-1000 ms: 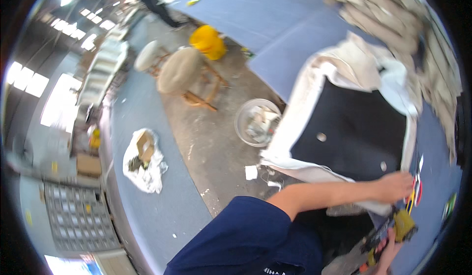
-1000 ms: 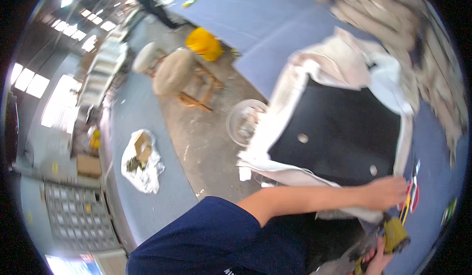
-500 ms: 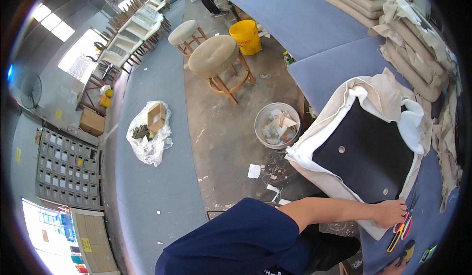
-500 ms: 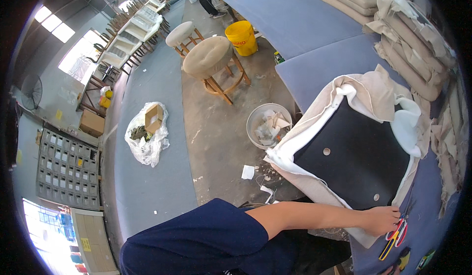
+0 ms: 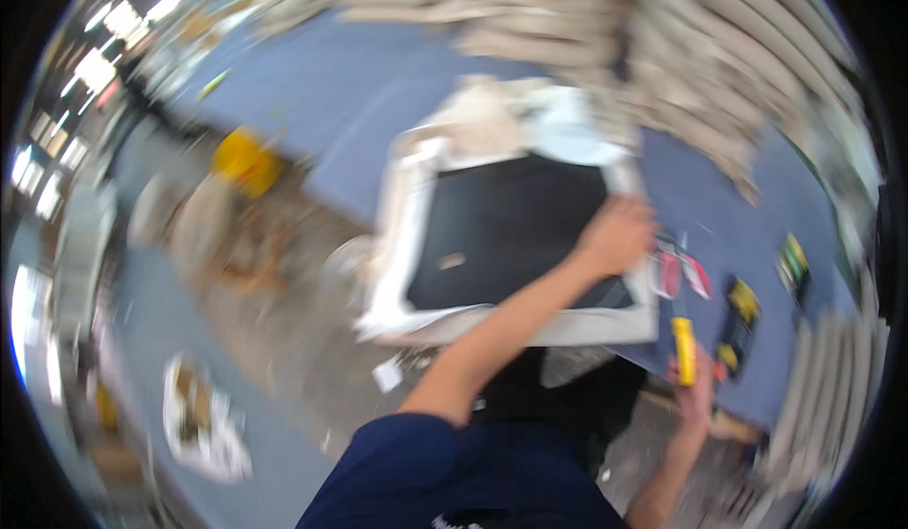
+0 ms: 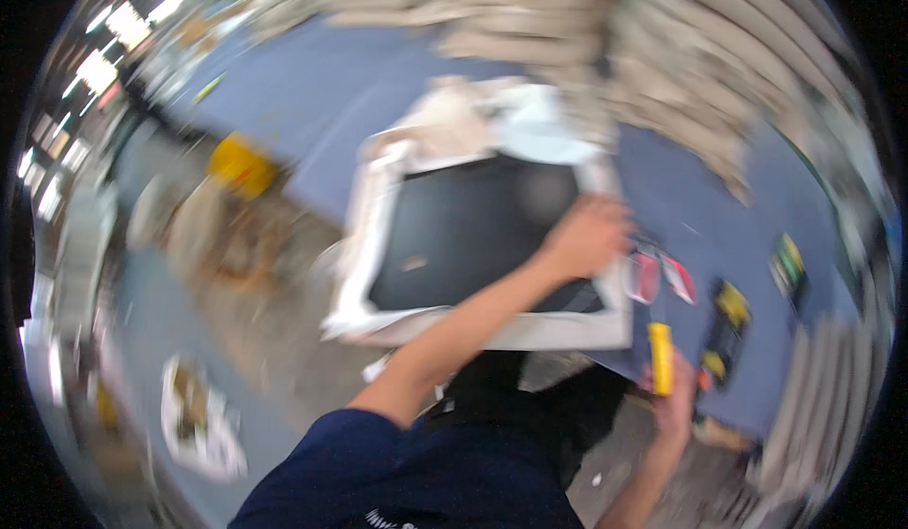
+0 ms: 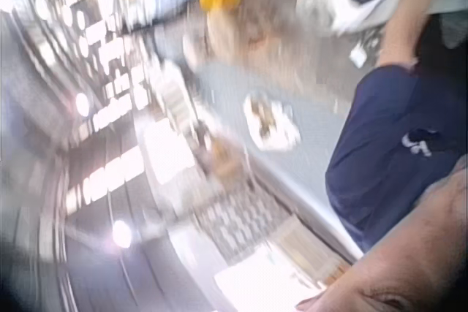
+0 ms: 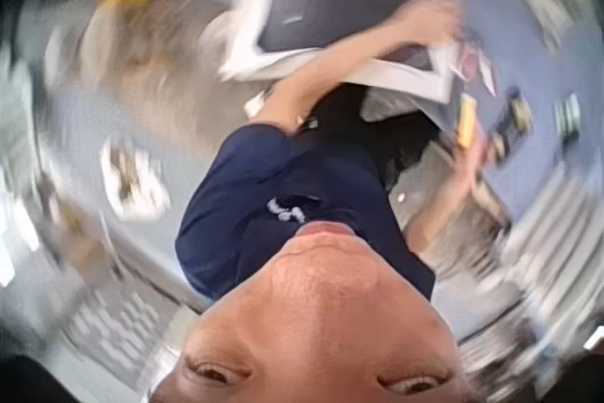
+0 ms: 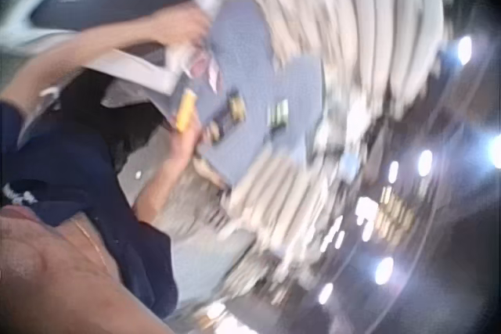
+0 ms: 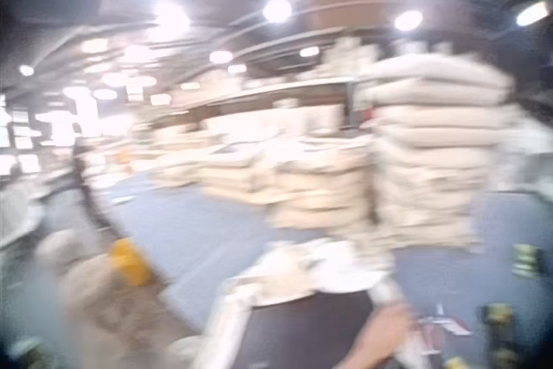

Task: The person is upholstering a chair seat by hand-sewing a white fabric cover onto a black foam base. They use a needle and thread to stitch the edges, then use a staple gun to secure the fabric. The person also uses scissors to trim excess fabric and a screwdriver to remove staples.

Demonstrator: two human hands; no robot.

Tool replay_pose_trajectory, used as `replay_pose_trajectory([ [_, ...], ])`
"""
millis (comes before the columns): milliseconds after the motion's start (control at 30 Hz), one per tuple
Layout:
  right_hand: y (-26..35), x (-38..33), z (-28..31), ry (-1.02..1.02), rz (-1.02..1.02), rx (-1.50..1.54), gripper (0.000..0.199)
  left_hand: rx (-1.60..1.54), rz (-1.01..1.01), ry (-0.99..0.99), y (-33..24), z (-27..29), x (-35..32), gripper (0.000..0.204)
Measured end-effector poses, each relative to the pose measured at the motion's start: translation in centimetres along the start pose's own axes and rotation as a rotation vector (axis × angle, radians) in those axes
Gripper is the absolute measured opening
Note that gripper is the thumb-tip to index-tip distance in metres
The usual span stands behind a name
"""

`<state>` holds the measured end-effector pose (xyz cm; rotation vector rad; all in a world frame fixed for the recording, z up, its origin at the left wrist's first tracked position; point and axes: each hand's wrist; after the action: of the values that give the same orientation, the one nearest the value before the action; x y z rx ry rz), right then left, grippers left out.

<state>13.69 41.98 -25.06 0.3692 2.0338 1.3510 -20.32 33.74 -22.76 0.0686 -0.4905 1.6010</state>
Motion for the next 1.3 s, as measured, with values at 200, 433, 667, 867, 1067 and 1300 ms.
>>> replay_pose_trajectory([
  [200, -6.4, -9.7, -8.0, 0.231, 0.095, 0.428, 0.066, -0.127, -0.091, -0.001, -1.1, 0.2, 2.5, 0.022],
  [433, 2.0, -7.3, -11.6, -0.002, 0.543, -0.514, 0.035, -0.014, -0.183, 0.115, -0.1, -0.6, 1.5, 0.024],
  [667, 4.7, -0.8, -10.4, -0.068, 0.670, -0.778, 0.023, -0.028, -0.190, 0.107, 0.2, -1.3, 1.7, 0.023],
  [867, 11.2, -1.6, -12.4, -0.046, 0.894, -0.589, 0.022, -0.017, -0.212, 0.076, 0.1, -0.1, 1.1, 0.023],
  [1067, 9.2, -0.2, -9.4, 0.063, 0.659, -0.844, 0.019, -0.084, -0.169, 0.056, -1.4, 0.8, 1.5, 0.018],
  [1300, 7.8, 0.0, -8.7, 0.004, 0.672, -0.828, 0.015, -0.108, -0.111, 0.038, -1.4, 0.6, 1.6, 0.015],
])
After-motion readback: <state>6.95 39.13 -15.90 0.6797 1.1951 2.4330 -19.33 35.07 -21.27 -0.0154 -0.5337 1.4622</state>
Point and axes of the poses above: each hand's wrist, its own x-axis towards the middle knuckle, its own z-axis out of the back of the hand, y = z × x, and after that the axes turned 13 degrees about y, right-handed
